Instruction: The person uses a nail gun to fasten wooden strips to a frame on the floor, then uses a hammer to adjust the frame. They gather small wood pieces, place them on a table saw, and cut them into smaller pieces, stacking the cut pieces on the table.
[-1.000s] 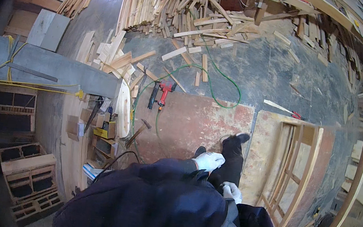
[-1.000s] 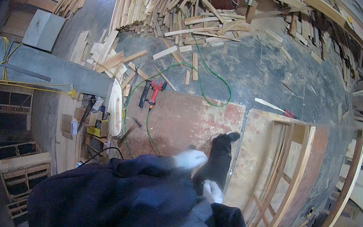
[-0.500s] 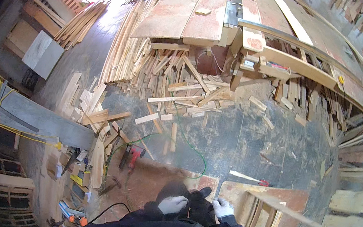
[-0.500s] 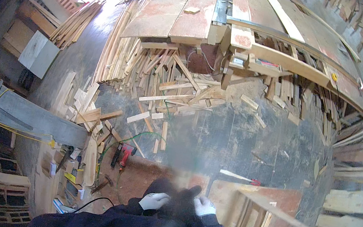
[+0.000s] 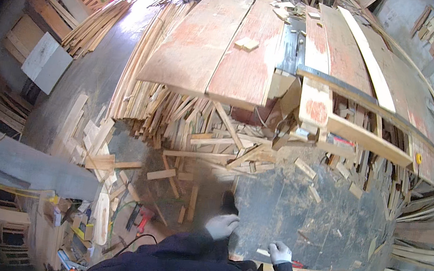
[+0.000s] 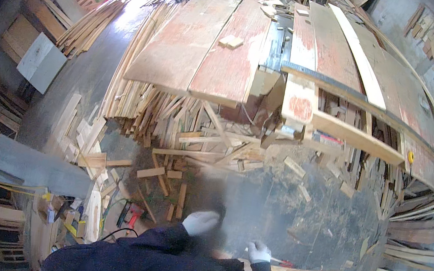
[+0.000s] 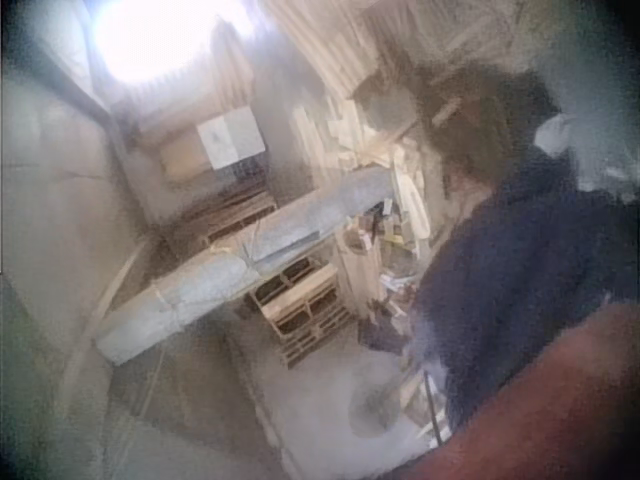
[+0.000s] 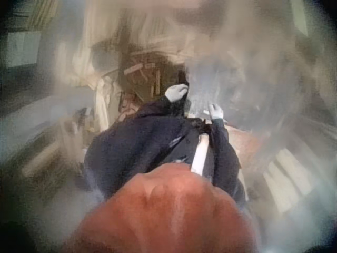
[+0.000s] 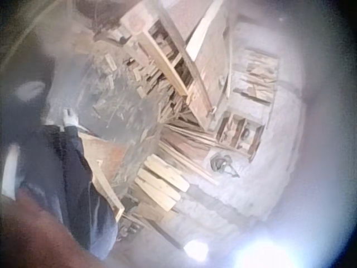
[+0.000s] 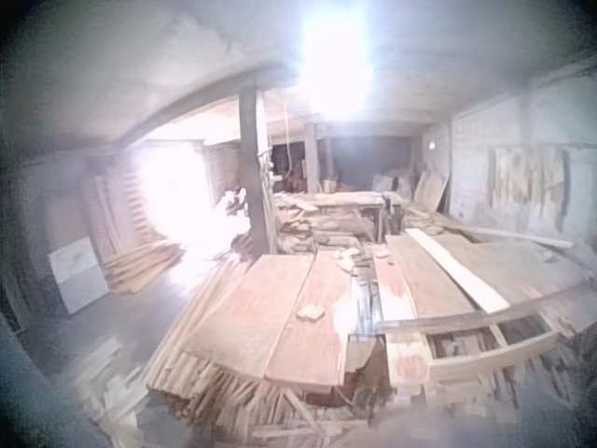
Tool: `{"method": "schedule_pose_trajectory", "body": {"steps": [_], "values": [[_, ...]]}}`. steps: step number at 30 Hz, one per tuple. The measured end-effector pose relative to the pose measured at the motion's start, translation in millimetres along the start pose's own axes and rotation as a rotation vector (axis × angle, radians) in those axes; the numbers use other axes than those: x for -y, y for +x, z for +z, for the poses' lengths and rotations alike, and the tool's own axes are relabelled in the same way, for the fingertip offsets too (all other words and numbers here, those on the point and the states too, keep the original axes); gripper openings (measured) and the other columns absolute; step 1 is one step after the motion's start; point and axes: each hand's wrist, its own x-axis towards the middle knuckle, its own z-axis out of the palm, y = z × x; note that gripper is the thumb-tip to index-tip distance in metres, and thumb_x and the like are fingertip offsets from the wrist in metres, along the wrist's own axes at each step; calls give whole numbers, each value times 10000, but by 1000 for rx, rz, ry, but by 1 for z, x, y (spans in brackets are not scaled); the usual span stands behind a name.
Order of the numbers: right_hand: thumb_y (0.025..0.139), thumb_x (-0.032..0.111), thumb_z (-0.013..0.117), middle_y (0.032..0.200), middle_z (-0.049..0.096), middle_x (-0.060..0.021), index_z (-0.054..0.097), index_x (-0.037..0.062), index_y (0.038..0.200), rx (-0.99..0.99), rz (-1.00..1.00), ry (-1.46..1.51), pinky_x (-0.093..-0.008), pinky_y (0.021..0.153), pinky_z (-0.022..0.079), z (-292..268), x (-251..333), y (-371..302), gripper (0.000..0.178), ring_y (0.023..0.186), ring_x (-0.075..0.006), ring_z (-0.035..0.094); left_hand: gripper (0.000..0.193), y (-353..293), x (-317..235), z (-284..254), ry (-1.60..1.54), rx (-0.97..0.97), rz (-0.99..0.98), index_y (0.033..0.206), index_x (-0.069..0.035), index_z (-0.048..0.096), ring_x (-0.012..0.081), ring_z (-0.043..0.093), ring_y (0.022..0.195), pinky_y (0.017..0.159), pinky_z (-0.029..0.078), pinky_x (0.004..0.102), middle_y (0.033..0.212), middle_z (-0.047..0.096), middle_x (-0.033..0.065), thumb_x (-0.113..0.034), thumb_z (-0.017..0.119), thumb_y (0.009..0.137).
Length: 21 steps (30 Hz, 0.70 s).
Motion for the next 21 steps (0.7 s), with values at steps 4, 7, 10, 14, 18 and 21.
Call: {"method": "schedule_pose_trajectory", "body": {"steps": [4, 7, 10, 14, 18, 21], "values": [[920, 309, 643, 886, 787, -141, 781, 53, 1024, 70, -1, 64, -393, 772, 583, -34, 77, 92, 308, 864, -260, 767, 309, 174, -28, -109, 82, -250, 344, 1189, -78, 711, 342, 698, 1087, 923, 557, 447, 1159, 727, 180, -300, 587, 1013], [953, 403, 585, 1118, 755, -199, 766, 112, 1168, 136, -50, 43, -471, 970, 538, -76, 141, 149, 405, 1084, -384, 713, 340, 289, -60, -207, 159, -343, 291, 1251, -66, 696, 374, 703, 1093, 964, 556, 458, 1205, 721, 205, -290, 591, 1018], [971, 394, 589, 1132, 754, -184, 761, 109, 1152, 100, -186, 47, -467, 968, 539, -109, 193, 199, 379, 1098, -371, 709, 360, 382, -74, -288, 320, -546, 225, 1268, -71, 688, 385, 702, 1055, 938, 559, 480, 1164, 719, 223, -299, 606, 1002], [974, 373, 605, 1131, 753, -171, 752, 104, 1156, 129, -211, 135, -448, 972, 537, -147, 233, 270, 356, 1102, -368, 703, 509, 497, -64, -372, 440, -657, -63, 1366, -104, 654, 393, 654, 1185, 1048, 505, 495, 1298, 679, 219, -443, 605, 990], [984, 353, 604, 1167, 743, -157, 735, 93, 1187, 271, -339, 172, -405, 1008, 520, -202, 270, 360, 355, 1137, -341, 693, 577, 591, -37, -437, 468, -847, -133, 1407, -52, 616, 404, 600, 1291, 1112, 460, 489, 1380, 645, 234, -454, 599, 993], [991, 291, 613, 1104, 759, -120, 742, 63, 1165, 338, -373, 243, -375, 971, 540, -264, 306, 458, 314, 1060, -278, 718, 576, 647, -15, -468, 412, -925, -184, 1377, -18, 620, 416, 596, 1288, 1113, 445, 503, 1405, 614, 258, -461, 533, 1019]]}}
